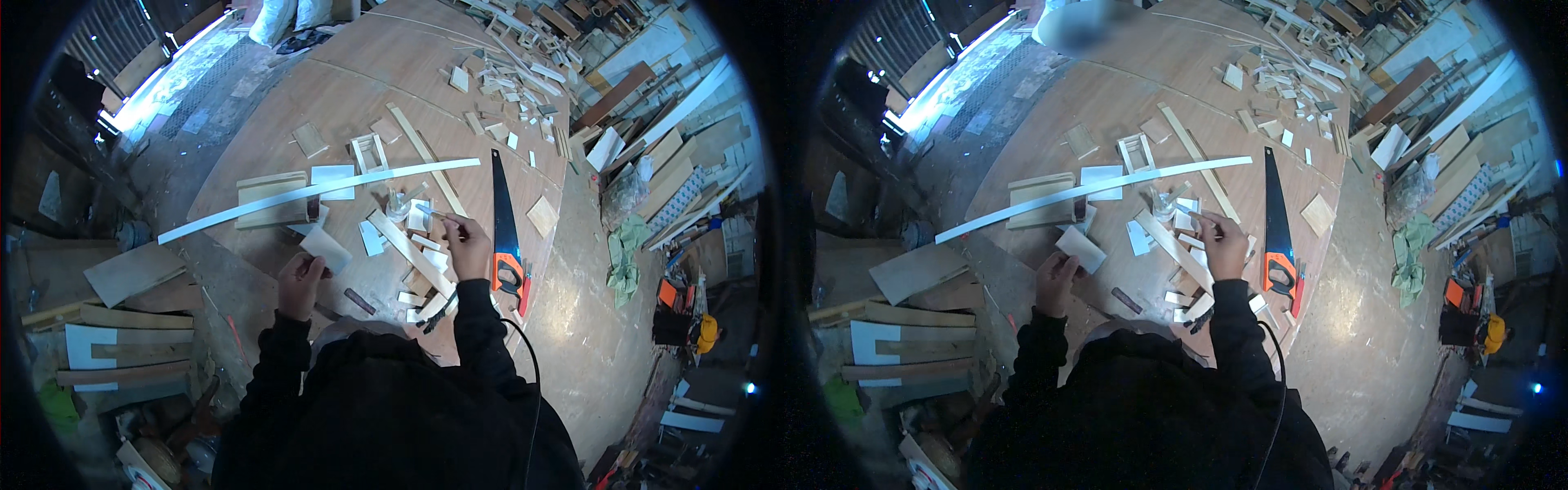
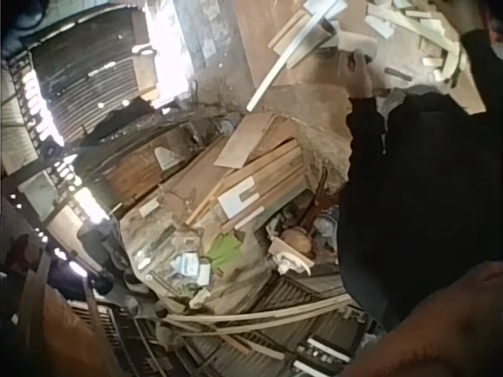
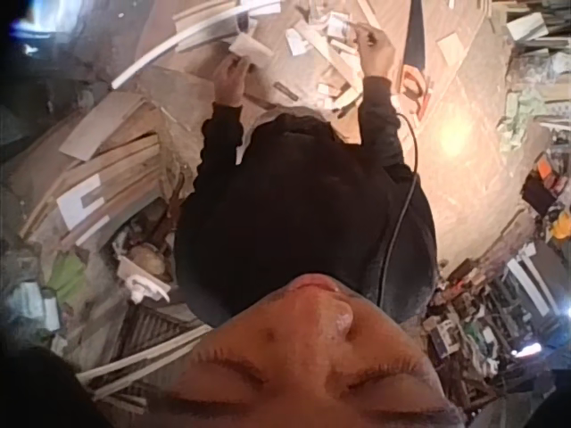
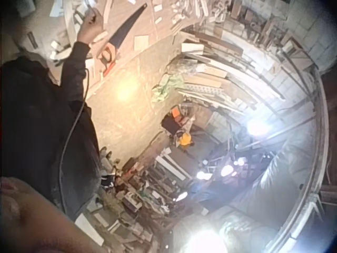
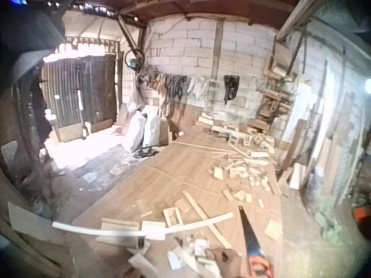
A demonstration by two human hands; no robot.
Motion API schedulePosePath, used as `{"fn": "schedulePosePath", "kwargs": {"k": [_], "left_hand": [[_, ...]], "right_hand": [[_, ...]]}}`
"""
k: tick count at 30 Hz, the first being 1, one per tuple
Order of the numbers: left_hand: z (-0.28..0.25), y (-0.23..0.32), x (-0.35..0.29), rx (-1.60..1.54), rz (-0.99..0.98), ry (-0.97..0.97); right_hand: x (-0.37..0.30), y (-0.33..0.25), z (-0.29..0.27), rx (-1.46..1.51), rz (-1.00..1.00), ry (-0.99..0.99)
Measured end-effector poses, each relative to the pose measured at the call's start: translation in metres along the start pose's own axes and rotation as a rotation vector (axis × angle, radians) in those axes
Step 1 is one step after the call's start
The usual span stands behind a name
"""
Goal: The person assembles a small wooden box by applying glue to wooden pieces with an applicator stick, attaching the pieces together by hand, and aligning thin wooden strips onto the structure.
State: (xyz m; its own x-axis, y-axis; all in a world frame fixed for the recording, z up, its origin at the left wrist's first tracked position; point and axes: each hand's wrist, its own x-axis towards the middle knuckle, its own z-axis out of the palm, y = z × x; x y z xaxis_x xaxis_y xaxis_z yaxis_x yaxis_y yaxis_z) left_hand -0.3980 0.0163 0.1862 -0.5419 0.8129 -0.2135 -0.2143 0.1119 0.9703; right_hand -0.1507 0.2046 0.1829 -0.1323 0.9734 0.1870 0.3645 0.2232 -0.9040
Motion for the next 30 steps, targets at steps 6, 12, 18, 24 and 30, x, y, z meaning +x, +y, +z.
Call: {"fn": "schedulePosePath", "kwargs": {"k": [6,12,18,24,30], "left_hand": [[-0.027,0.002,0.021,0.018,-0.026,-0.036],[-0.021,0.012,0.029,0.034,-0.037,-0.148],[-0.031,0.011,0.035,0.101,-0.044,-0.175],[-0.029,0.015,0.047,0.139,-0.068,-0.239],[-0.028,0.0,0.06,0.11,-0.069,-0.318]], "right_hand": [[0.021,0.036,0.063,-0.309,-0.105,0.023],[0.037,0.065,0.086,-0.599,-0.213,-0.066],[0.045,0.062,0.108,-0.724,-0.234,-0.094],[0.063,0.063,0.101,-0.743,-0.18,-0.186],[0.06,0.076,0.11,-0.894,-0.075,-0.367]]}}
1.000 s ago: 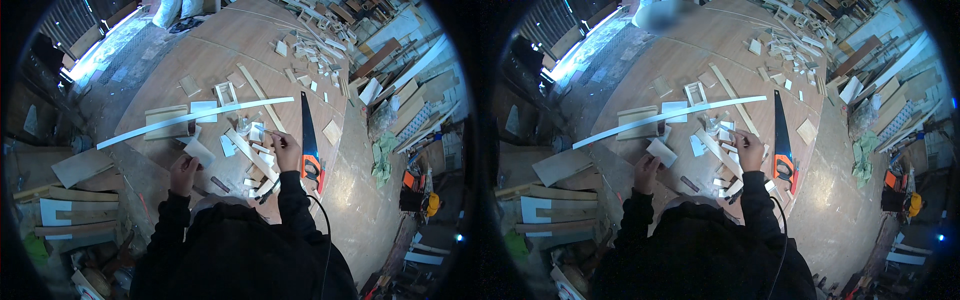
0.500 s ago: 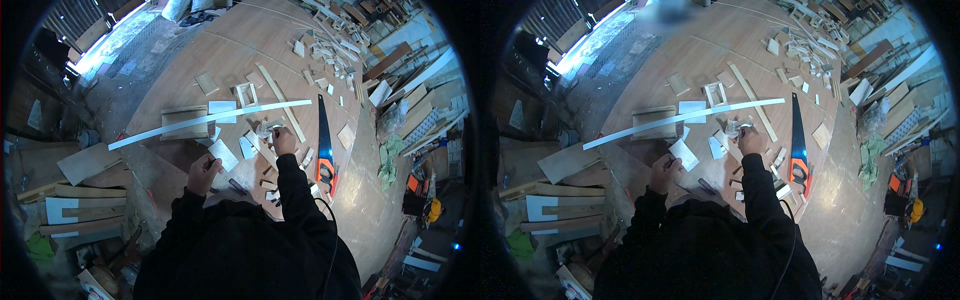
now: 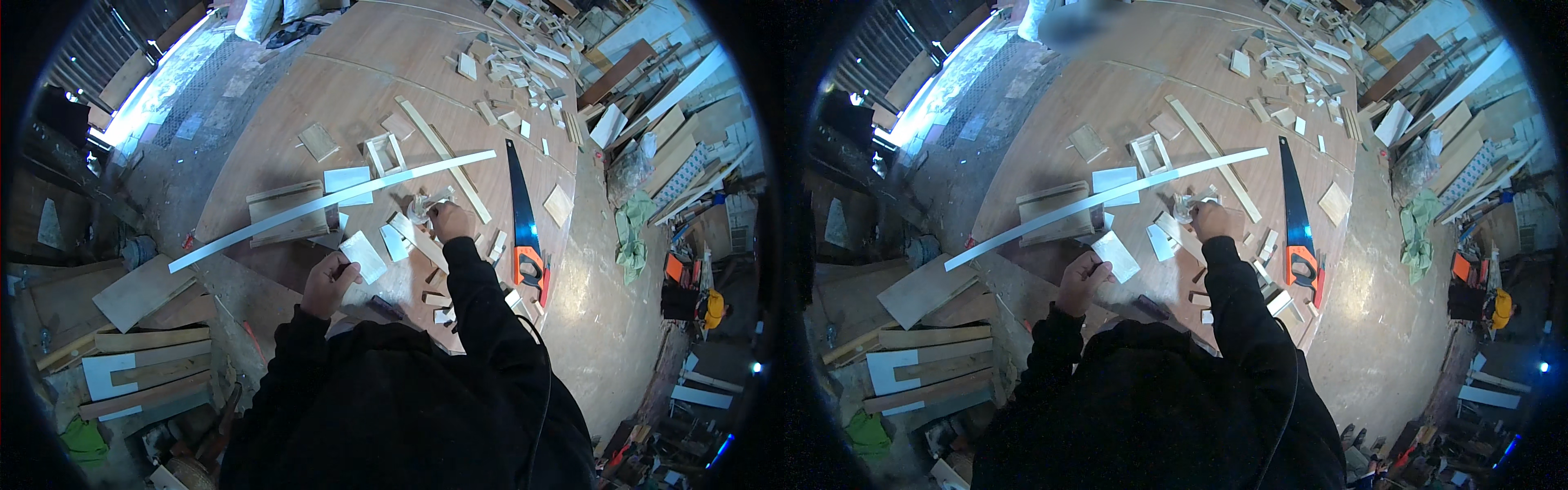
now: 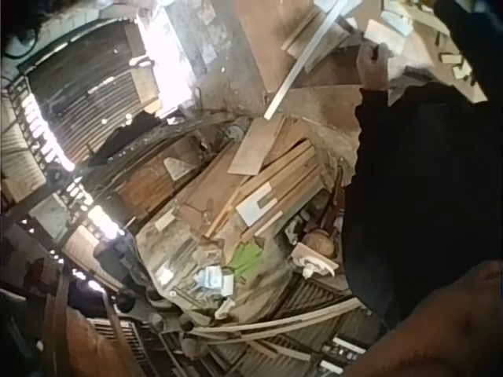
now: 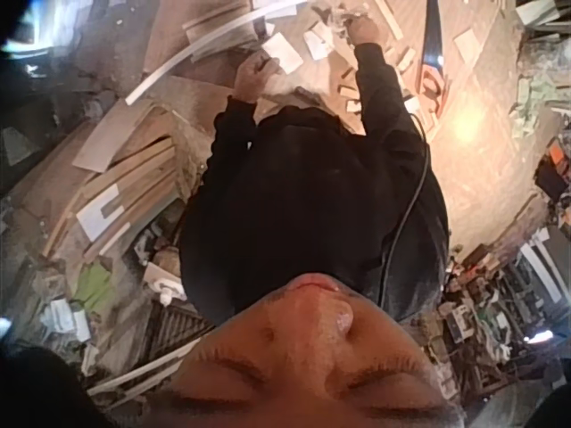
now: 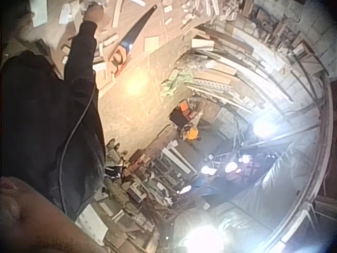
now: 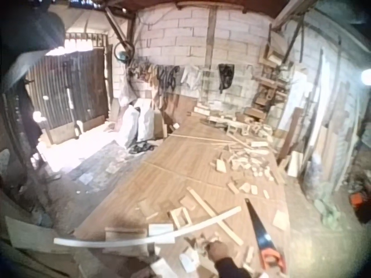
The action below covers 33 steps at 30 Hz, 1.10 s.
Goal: The person assembles a small wooden box by applying glue to wooden pieces with an applicator stick, attaching the pieces together by hand, and aligning thin wooden strips onto the structure.
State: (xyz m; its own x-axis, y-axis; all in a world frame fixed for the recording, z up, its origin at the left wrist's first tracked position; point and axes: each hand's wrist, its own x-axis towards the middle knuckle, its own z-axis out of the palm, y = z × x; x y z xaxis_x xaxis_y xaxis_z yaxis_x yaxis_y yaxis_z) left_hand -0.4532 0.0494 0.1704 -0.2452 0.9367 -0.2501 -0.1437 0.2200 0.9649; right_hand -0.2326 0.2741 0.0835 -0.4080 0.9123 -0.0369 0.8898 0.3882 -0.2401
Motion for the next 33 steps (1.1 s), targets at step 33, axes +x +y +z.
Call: {"fn": "schedulePosePath", "kwargs": {"k": [33], "left_hand": [[0.185,-0.053,0.012,0.066,-0.348,-0.711]], "right_hand": [[-0.348,0.2,-0.072,0.753,0.993,0.944]]}}
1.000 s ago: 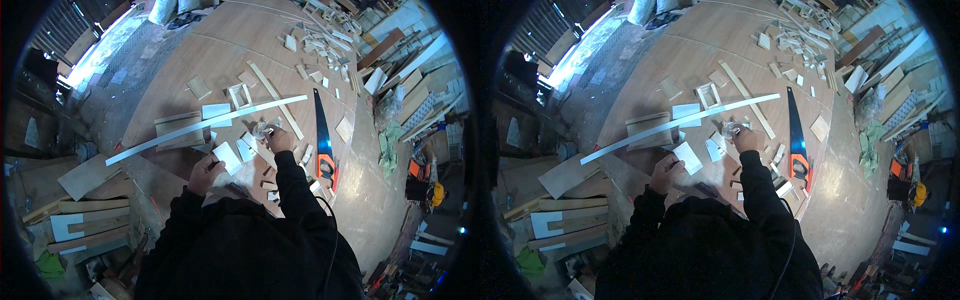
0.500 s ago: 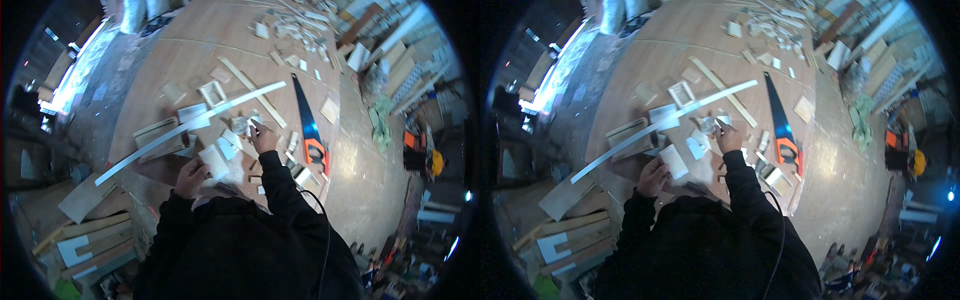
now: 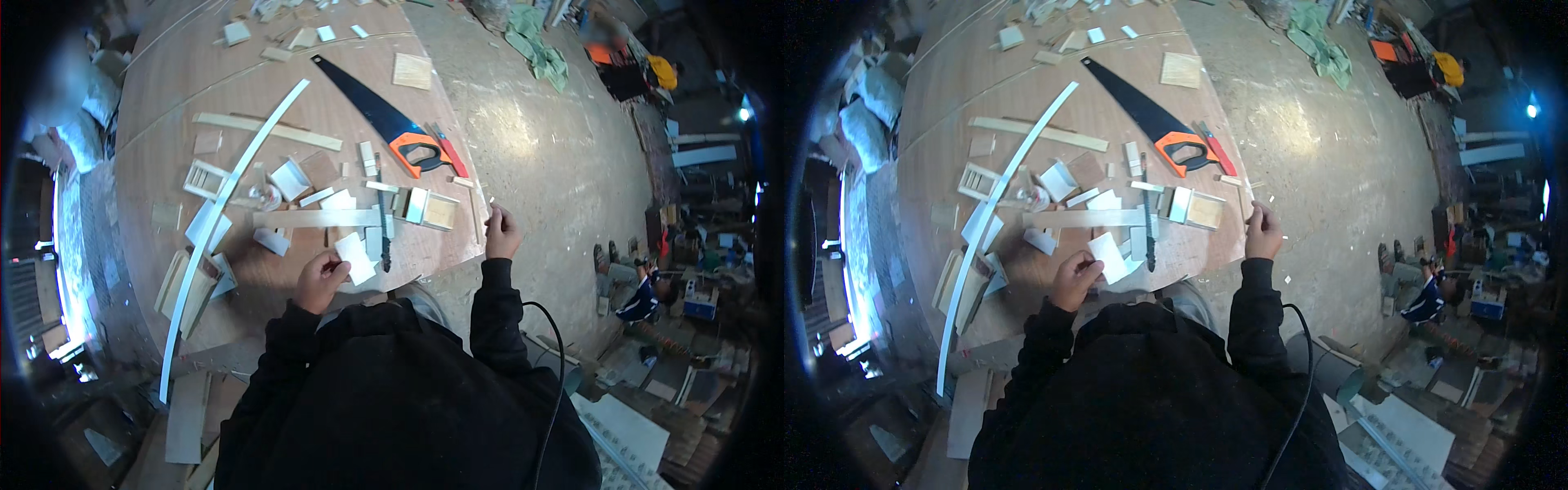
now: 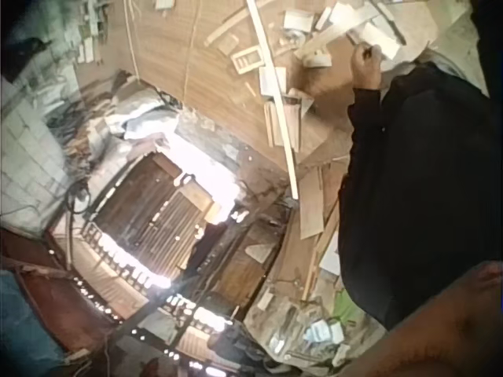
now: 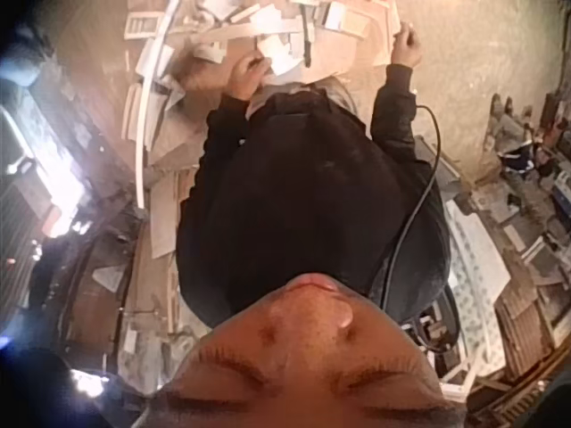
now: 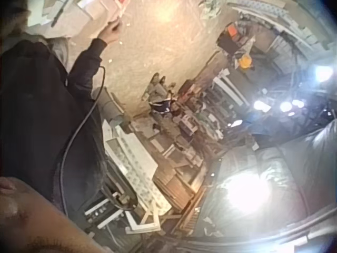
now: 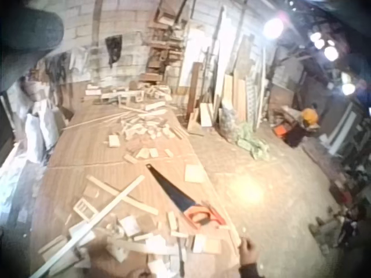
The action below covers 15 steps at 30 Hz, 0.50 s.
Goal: The person assembles a small wooden box by applying glue to wooden pieces with an applicator stick, attaching the pieces together by hand, and aligning thin wooden strips onto the structure.
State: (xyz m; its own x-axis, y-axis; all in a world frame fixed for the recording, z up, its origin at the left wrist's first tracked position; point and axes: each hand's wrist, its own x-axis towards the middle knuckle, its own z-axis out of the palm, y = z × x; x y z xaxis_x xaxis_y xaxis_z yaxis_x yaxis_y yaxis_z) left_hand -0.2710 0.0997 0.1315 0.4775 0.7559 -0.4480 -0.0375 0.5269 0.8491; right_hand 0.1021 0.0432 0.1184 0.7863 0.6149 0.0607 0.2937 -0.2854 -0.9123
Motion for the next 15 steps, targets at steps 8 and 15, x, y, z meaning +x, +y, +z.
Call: {"fn": "schedulePosePath", "kwargs": {"k": [8,15], "left_hand": [[0.122,-0.006,0.054,0.459,0.224,0.051],[0.22,0.008,0.072,1.072,0.546,0.112]], "right_hand": [[0.025,0.012,-0.085,0.185,0.061,-0.218],[0.068,-0.027,-0.134,0.033,-0.155,-0.532]]}}
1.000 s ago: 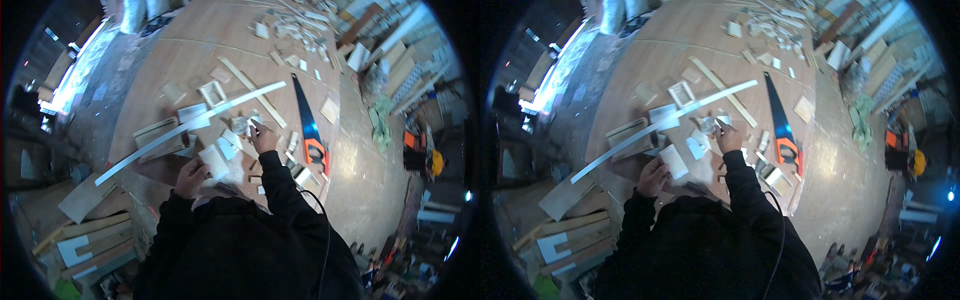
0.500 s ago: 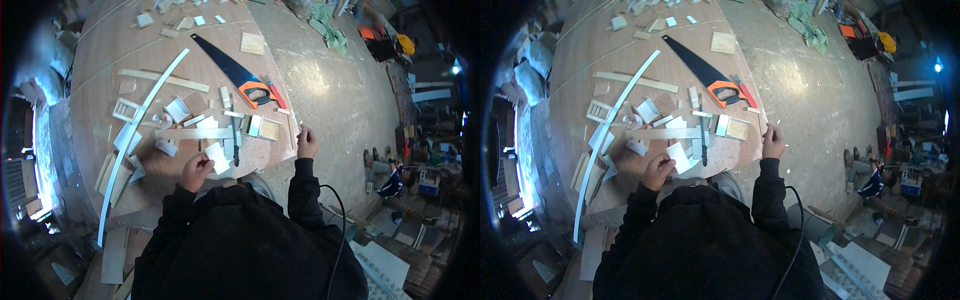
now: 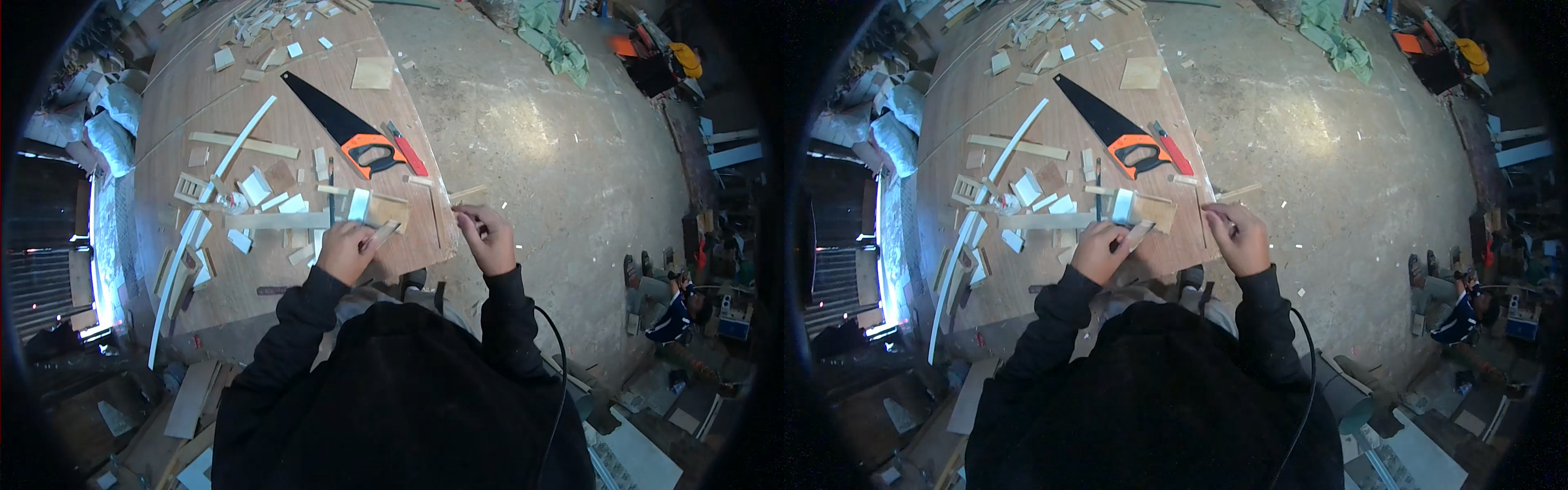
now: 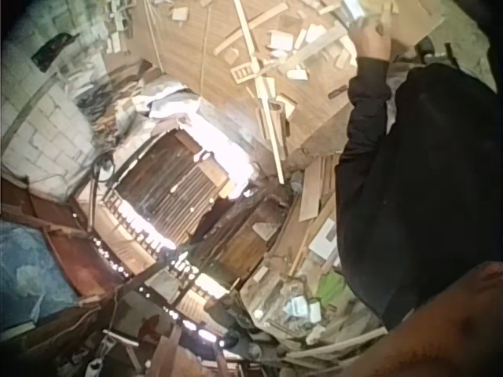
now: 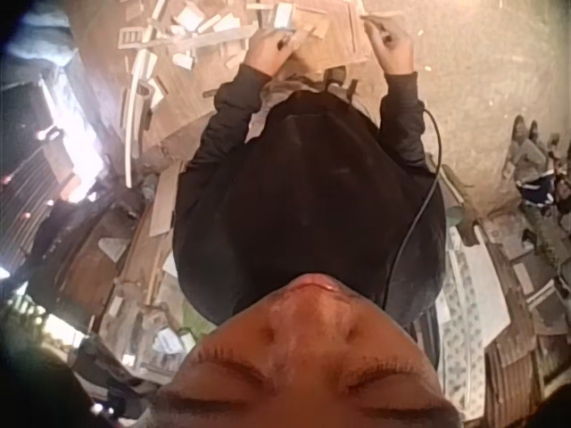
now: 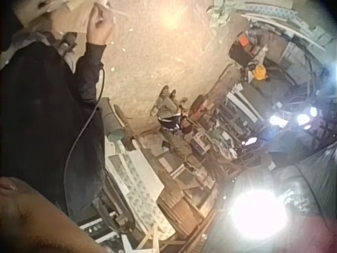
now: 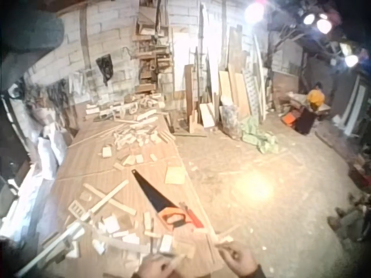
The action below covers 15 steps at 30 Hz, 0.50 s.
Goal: The person assembles a small wooden box by applying glue to wooden pieces with an applicator stick, attaching the pieces together by hand, and aligning thin wooden strips onto the structure.
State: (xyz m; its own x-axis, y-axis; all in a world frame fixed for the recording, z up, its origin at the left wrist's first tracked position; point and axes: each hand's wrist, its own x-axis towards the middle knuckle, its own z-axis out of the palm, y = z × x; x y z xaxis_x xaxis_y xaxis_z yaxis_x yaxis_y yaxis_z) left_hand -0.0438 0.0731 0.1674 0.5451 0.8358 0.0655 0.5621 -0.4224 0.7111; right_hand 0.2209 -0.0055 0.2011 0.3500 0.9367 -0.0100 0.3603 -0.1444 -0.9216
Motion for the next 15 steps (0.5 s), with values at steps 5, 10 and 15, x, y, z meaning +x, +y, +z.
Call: {"fn": "schedulePosePath", "kwargs": {"k": [5,10,15], "left_hand": [[0.036,0.038,0.012,0.22,0.143,-0.046],[0.059,0.064,0.023,0.371,0.27,-0.039],[0.083,0.058,0.023,0.407,0.234,-0.086]], "right_hand": [[0.007,-0.01,0.003,-0.466,-0.572,-0.18],[0.001,0.016,0.003,-0.652,-0.535,-0.264],[-0.001,0.043,0.011,-0.713,-0.506,-0.232]]}}
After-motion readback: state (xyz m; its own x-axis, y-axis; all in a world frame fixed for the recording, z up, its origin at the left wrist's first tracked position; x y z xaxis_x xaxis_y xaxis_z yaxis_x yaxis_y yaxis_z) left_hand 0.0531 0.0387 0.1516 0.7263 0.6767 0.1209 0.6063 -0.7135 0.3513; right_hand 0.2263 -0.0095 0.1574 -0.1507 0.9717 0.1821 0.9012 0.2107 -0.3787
